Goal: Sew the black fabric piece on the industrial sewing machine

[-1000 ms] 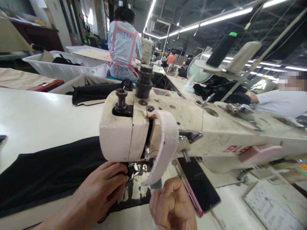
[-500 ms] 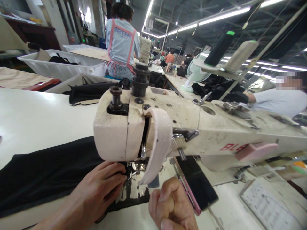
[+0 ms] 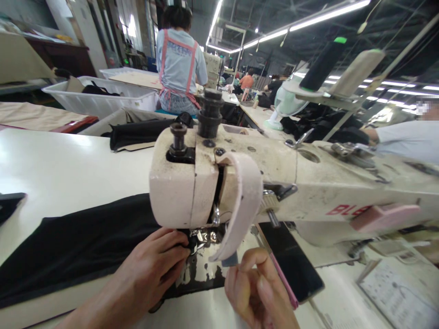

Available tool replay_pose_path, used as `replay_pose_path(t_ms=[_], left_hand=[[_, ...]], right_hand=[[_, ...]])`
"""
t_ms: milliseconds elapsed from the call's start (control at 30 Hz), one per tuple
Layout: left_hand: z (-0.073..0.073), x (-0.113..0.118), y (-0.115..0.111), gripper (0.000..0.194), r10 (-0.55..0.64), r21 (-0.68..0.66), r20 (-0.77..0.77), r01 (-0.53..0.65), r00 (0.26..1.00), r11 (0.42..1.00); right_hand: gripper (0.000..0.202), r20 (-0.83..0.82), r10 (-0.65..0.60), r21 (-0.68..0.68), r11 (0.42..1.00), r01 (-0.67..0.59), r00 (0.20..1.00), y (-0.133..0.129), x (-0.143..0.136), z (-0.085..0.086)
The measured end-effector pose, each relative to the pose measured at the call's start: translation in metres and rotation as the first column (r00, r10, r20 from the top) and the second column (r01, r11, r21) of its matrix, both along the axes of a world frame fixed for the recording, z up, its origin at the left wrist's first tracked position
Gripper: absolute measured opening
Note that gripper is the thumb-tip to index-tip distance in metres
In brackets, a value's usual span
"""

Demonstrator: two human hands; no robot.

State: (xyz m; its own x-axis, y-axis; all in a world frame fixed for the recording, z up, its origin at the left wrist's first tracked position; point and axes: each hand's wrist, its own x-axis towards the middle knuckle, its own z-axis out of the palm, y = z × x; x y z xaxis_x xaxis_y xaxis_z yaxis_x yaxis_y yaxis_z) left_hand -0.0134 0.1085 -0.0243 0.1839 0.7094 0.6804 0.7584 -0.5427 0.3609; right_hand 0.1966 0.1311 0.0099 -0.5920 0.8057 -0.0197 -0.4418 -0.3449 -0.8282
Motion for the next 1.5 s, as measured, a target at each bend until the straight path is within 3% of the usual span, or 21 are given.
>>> replay_pose_path(t_ms=[167, 333, 600, 700, 800, 867, 1033, 1200, 1367, 1500], left_hand=[[-0.004, -0.002, -0.001, 0.017, -0.024, -0.123, 0.119, 0.038, 0.993, 0.992], [-0.003, -0.005, -0.002, 0.015, -0.036, -0.179, 0.186, 0.070, 0.982, 0.981], [0.000, -0.003, -0.002, 0.019, -0.028, -0.157, 0.106, 0.045, 0.994, 0.987], [-0.001, -0.004, -0.002, 0.017, -0.044, -0.160, 0.109, 0.061, 0.993, 0.985], [-0.001, -0.004, -0.002, 0.016, -0.055, -0.178, 0.109, 0.074, 0.993, 0.981], [-0.001, -0.004, -0.003, 0.016, -0.055, -0.180, 0.110, 0.074, 0.992, 0.981], [0.002, -0.001, -0.004, 0.019, -0.017, -0.071, 0.083, 0.023, 0.996, 0.997], [0.003, 0.000, -0.006, 0.020, -0.035, -0.108, 0.117, 0.048, 0.993, 0.993], [0.004, -0.004, -0.007, 0.022, -0.066, -0.152, 0.149, 0.088, 0.987, 0.984], [0.007, -0.008, -0.001, 0.021, -0.060, -0.165, 0.123, 0.080, 0.991, 0.983]], right_hand=[[0.025, 0.103, -0.147, 0.266, 0.957, 0.115, 0.984, 0.007, 0.003, -0.014], [0.023, 0.248, -0.335, 0.346, 0.907, 0.240, 0.909, 0.006, 0.006, -0.021], [0.026, 0.358, -0.388, 0.485, 0.855, 0.186, 0.849, 0.013, 0.006, -0.028], [0.023, 0.438, -0.456, 0.635, 0.767, 0.092, 0.775, 0.013, 0.004, -0.022], [0.019, 0.517, -0.475, 0.795, 0.574, -0.195, 0.712, 0.013, -0.003, -0.014], [0.027, 0.587, -0.438, 0.793, 0.482, -0.373, 0.681, 0.013, -0.007, -0.011], [0.040, 0.679, -0.439, 0.734, 0.411, -0.541, 0.588, 0.013, -0.012, -0.015], [0.041, 0.695, -0.483, 0.701, 0.289, -0.652, 0.533, 0.014, -0.011, -0.011], [0.049, 0.743, -0.480, 0.639, 0.305, -0.706, 0.466, 0.016, -0.015, -0.001], [0.057, 0.731, -0.490, 0.653, 0.304, -0.694, 0.474, 0.018, -0.020, -0.001]])
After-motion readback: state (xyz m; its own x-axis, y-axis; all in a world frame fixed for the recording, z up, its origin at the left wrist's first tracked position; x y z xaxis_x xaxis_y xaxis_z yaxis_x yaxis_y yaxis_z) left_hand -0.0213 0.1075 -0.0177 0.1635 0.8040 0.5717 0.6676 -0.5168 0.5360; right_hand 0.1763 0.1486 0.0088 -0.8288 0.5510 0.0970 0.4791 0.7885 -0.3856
